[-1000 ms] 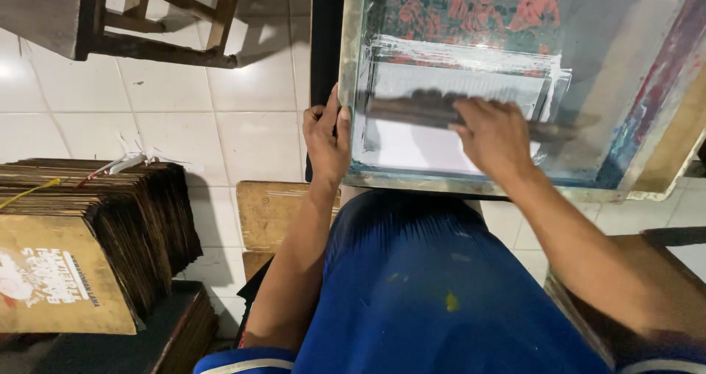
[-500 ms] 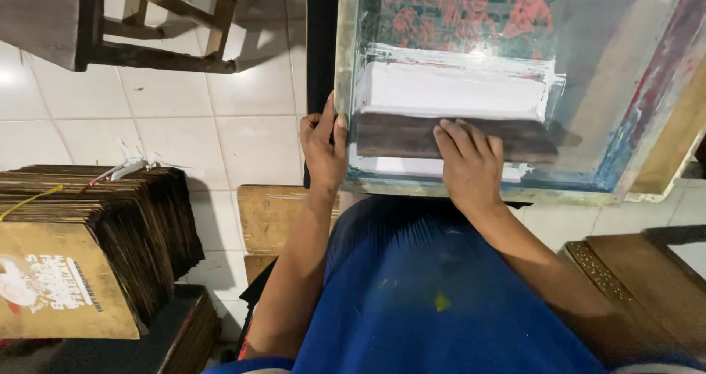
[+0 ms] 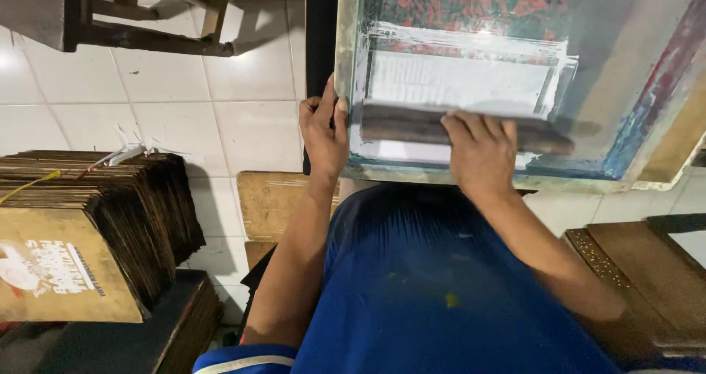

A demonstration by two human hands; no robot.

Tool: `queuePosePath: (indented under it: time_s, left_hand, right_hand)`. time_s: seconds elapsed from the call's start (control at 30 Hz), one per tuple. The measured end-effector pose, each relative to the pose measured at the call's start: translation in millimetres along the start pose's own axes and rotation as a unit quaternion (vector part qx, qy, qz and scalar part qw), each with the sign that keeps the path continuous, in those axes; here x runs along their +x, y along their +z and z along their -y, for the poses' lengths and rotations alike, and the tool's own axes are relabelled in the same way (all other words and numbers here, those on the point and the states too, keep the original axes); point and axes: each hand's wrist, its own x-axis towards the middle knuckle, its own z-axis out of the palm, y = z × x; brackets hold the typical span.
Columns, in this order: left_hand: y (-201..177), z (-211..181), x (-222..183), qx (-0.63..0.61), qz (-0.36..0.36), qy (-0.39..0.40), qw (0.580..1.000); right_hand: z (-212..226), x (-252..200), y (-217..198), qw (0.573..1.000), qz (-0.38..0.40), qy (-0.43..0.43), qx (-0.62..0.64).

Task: Manually screen printing a white design onto black t-shirts using a squeegee and screen frame.

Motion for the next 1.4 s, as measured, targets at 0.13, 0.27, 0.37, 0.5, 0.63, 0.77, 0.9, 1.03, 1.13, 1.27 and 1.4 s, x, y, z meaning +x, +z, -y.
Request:
queuePosePath:
  time_s: [0.13, 0.27, 0.37, 0.5, 0.63, 0.77, 0.9, 1.03, 1.13, 1.27, 1.4]
  left_hand:
    - [-2.5, -0.4, 1.5, 0.001, -0.001, 0.009, 1.0]
    - [-3.8, 0.9, 0.9, 0.029, 0.012, 0.02, 0.999]
    - [-3.0, -7.8, 4.9, 0.045, 0.012, 0.018, 0.999]
    - [-3.5, -10.7, -2.7, 0.044, 0.027, -0.032, 0.998]
    - [-0.3, 0.1, 0.9, 0.018, -0.024, 0.041, 0.999]
    - [-3.8, -7.5, 4.4, 0.034, -0.008, 0.041, 0.999]
    - [-4.3, -8.4, 3.3, 0.026, -0.005, 0.022, 0.999]
    - [-2.9, -1.6, 5.3, 0.075, 0.003, 0.033, 0.997]
    - [-3.4, 0.9, 2.5, 0.059, 0.006, 0.013, 0.998]
    - [-0.1, 0.9, 2.8, 0.031, -0.014, 0.023, 0.999]
    - [-2.9, -4.7, 3.5, 0.011, -0.016, 0.023, 1.0]
  right_hand:
    - [21.3, -34.8, -10.7, 0.998, 0.041, 0.019, 0.042]
    - [-10.2, 3.3, -8.2, 0.987, 0.114, 0.037, 0.107]
    - [-47.0, 63.0, -5.6, 0.993, 0.099, 0.014, 0.058]
    - [-53.4, 78.4, 0.5, 0.998, 0.052, -0.016, -0.019]
    - [-22.2, 28.7, 6.7, 0.999, 0.03, 0.013, 0.002]
    - [15.8, -9.3, -15.8, 0.999, 0.018, 0.011, 0.04]
    - [21.5, -22.0, -21.9, 0.992, 0.061, 0.021, 0.108]
    - [-23.9, 11.7, 7.7, 0.986, 0.042, 0.024, 0.157]
    - [-49.1, 66.4, -1.9, 0.996, 0.079, 0.01, 0.034]
    - [-66.0, 78.8, 12.6, 0.999, 0.046, -0.019, 0.016]
    - [-41.3, 50.9, 7.4, 0.999, 0.048, -0.001, 0.022]
